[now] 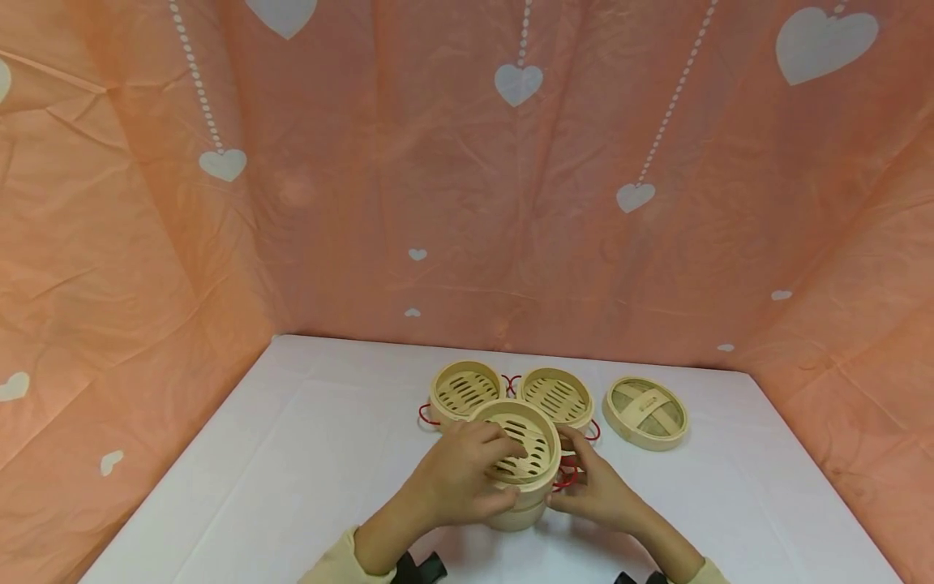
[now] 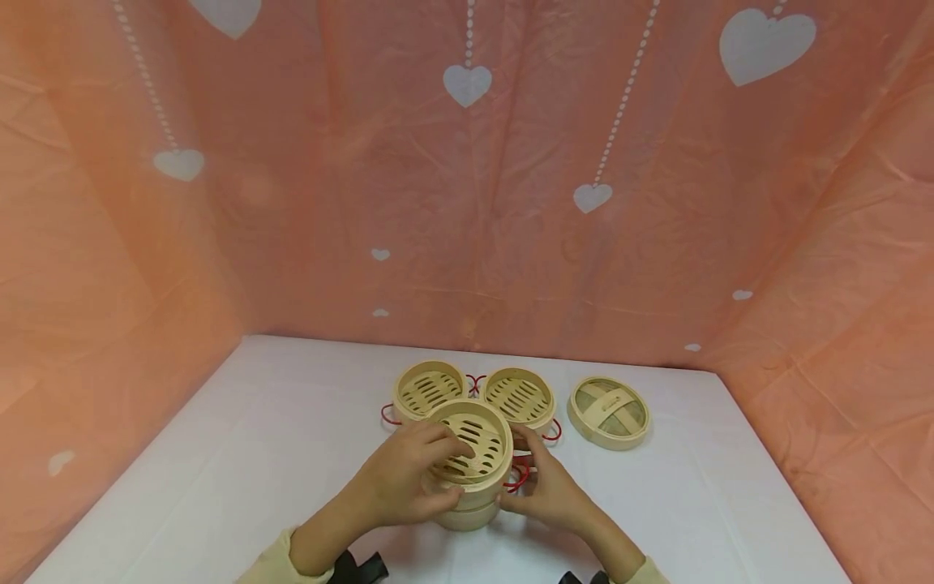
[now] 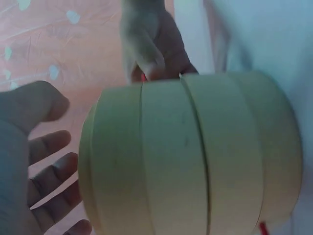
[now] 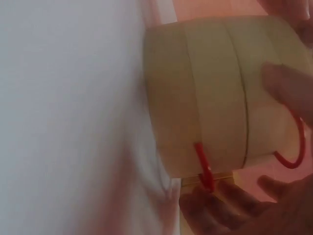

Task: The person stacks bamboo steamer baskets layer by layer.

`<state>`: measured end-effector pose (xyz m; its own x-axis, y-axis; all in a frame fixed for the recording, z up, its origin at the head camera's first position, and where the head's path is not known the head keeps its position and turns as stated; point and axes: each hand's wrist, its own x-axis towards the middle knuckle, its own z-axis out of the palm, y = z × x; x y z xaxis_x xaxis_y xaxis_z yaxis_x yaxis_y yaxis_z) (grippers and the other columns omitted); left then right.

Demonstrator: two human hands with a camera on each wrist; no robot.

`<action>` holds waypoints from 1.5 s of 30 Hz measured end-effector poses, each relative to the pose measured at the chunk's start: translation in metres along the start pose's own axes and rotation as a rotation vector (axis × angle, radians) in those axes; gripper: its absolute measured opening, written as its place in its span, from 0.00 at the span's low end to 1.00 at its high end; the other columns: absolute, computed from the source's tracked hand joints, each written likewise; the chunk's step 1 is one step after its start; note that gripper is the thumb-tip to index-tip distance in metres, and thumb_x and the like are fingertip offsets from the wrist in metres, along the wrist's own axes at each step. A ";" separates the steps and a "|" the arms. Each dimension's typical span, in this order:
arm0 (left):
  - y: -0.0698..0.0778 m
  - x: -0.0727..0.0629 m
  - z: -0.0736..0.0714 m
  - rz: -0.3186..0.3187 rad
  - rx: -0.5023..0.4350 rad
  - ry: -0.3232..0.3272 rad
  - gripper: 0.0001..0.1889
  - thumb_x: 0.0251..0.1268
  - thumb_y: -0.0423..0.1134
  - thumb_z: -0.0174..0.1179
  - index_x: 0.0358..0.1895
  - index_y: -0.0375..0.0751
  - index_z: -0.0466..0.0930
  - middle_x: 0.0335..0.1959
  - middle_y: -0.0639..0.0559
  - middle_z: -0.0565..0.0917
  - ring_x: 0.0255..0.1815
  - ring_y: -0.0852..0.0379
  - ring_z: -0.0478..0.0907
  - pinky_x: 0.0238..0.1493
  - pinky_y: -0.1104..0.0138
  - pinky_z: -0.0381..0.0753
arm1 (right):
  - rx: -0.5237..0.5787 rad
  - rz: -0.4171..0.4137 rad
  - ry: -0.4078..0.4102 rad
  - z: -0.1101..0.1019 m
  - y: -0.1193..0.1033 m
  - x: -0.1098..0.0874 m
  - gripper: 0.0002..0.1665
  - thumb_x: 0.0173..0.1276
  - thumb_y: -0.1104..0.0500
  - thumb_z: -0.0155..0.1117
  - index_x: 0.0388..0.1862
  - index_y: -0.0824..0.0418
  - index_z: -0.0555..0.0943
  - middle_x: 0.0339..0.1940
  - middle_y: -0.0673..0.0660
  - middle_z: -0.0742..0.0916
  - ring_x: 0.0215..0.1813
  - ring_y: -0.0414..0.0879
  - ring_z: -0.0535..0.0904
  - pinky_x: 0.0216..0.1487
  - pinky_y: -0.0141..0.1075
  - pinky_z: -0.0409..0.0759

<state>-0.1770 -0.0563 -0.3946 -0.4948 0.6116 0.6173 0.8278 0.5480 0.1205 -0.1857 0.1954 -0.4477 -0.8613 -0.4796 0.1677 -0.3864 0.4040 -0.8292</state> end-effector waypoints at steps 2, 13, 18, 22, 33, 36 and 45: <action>-0.004 0.000 -0.004 -0.011 -0.022 0.023 0.18 0.43 0.49 0.70 0.41 0.53 0.82 0.36 0.62 0.81 0.39 0.66 0.77 0.43 0.67 0.76 | -0.011 0.002 0.021 -0.001 -0.002 0.000 0.54 0.53 0.55 0.75 0.74 0.58 0.54 0.63 0.67 0.74 0.60 0.63 0.76 0.52 0.42 0.80; -0.032 -0.003 -0.020 -0.108 -0.127 0.074 0.20 0.44 0.45 0.69 0.45 0.48 0.83 0.40 0.58 0.82 0.47 0.63 0.77 0.47 0.63 0.78 | -0.041 -0.069 0.077 -0.003 -0.008 0.002 0.57 0.50 0.55 0.78 0.74 0.57 0.56 0.63 0.59 0.76 0.61 0.45 0.74 0.55 0.39 0.78; -0.045 -0.003 -0.023 -0.127 -0.148 0.075 0.19 0.46 0.43 0.68 0.46 0.46 0.82 0.42 0.58 0.82 0.46 0.60 0.78 0.46 0.63 0.79 | -0.042 -0.087 0.084 -0.004 -0.010 0.002 0.57 0.50 0.54 0.78 0.75 0.51 0.56 0.63 0.61 0.76 0.62 0.49 0.75 0.56 0.37 0.78; -0.053 -0.004 -0.022 -0.154 -0.148 0.089 0.18 0.48 0.41 0.68 0.46 0.45 0.82 0.42 0.57 0.83 0.45 0.59 0.78 0.46 0.63 0.79 | -0.026 -0.077 0.085 -0.003 -0.012 0.003 0.58 0.49 0.53 0.78 0.75 0.47 0.55 0.63 0.60 0.76 0.60 0.51 0.76 0.56 0.36 0.78; -0.081 -0.005 -0.013 -0.213 -0.166 0.102 0.17 0.46 0.35 0.67 0.44 0.45 0.82 0.38 0.52 0.83 0.43 0.55 0.79 0.46 0.61 0.80 | 0.000 -0.077 0.082 -0.002 -0.013 0.003 0.58 0.50 0.52 0.78 0.75 0.45 0.54 0.63 0.61 0.76 0.60 0.53 0.77 0.55 0.35 0.78; -0.088 -0.005 -0.010 -0.231 -0.178 0.091 0.18 0.46 0.34 0.67 0.45 0.45 0.82 0.40 0.50 0.84 0.45 0.56 0.79 0.48 0.60 0.80 | 0.002 -0.075 0.083 -0.002 -0.014 0.004 0.59 0.50 0.53 0.79 0.75 0.45 0.54 0.63 0.61 0.76 0.60 0.54 0.77 0.55 0.36 0.78; -0.101 -0.005 -0.003 -0.254 -0.182 0.072 0.18 0.45 0.32 0.68 0.45 0.45 0.83 0.42 0.53 0.83 0.48 0.55 0.78 0.50 0.58 0.79 | 0.002 -0.075 0.087 -0.001 -0.014 0.004 0.59 0.49 0.54 0.79 0.75 0.45 0.54 0.64 0.61 0.76 0.61 0.53 0.76 0.56 0.36 0.78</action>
<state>-0.2568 -0.1163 -0.4076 -0.6768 0.4233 0.6023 0.7174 0.5627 0.4108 -0.1846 0.1886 -0.4352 -0.8552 -0.4394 0.2748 -0.4503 0.3675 -0.8138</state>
